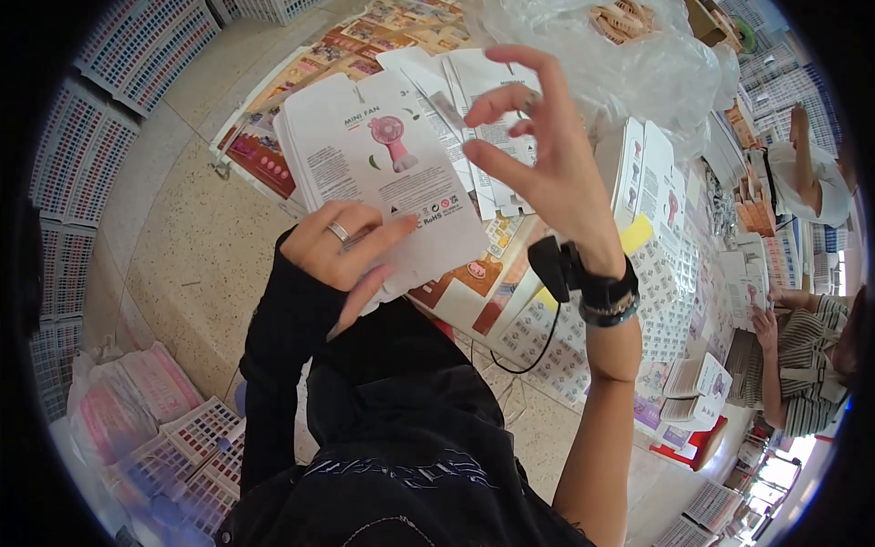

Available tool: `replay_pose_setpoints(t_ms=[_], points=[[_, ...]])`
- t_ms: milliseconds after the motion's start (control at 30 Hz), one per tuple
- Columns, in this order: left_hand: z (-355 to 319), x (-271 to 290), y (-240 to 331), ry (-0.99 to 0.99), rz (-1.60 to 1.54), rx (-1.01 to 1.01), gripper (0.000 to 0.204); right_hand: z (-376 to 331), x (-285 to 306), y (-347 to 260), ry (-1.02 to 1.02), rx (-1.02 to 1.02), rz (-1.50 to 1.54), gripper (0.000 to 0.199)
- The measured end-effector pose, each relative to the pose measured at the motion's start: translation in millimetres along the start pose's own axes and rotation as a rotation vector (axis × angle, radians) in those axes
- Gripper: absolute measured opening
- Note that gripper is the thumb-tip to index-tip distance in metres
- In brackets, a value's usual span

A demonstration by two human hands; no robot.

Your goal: Labeling and organizing boxes for portable mini fans in a factory setting.

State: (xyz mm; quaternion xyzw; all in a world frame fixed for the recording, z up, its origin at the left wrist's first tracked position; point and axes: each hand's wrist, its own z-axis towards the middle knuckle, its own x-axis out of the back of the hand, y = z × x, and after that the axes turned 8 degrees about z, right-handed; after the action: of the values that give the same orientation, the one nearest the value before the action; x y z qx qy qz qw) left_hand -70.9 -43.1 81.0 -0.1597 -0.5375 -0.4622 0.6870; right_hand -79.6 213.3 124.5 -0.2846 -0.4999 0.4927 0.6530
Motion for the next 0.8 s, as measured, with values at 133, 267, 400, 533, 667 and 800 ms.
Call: replay_pose_setpoints(t_ms=[133, 267, 400, 533, 667, 800], points=[[12.2, -8.9, -15.0, 0.0, -0.053, -0.021, 0.05, 29.3, 4.6, 23.3, -0.339, -0.208, 0.454, 0.064], [17.5, -16.7, -21.9, 0.069, -0.041, -0.076, 0.052, 43.2, 8.8, 44.6, -0.42, -0.171, 0.454, 0.062], [19.4, -25.1, -25.3, 0.099, 0.008, -0.078, 0.053, 47.6, 12.0, 36.6, -0.49, -0.222, 0.467, 0.067], [20.7, -26.5, -28.9, 0.094, -0.003, -0.079, 0.053, 52.6, 11.3, 28.3, -0.462, -0.353, 0.401, 0.057], [27.2, -21.5, -27.9, 0.025, -0.083, -0.07, 0.049, 52.1, 15.6, 22.9, -0.438, -0.369, 0.391, 0.056], [24.4, -25.3, -28.4, 0.079, -0.04, -0.053, 0.053, 53.0, 10.2, 24.4, -0.425, -0.398, 0.449, 0.056]])
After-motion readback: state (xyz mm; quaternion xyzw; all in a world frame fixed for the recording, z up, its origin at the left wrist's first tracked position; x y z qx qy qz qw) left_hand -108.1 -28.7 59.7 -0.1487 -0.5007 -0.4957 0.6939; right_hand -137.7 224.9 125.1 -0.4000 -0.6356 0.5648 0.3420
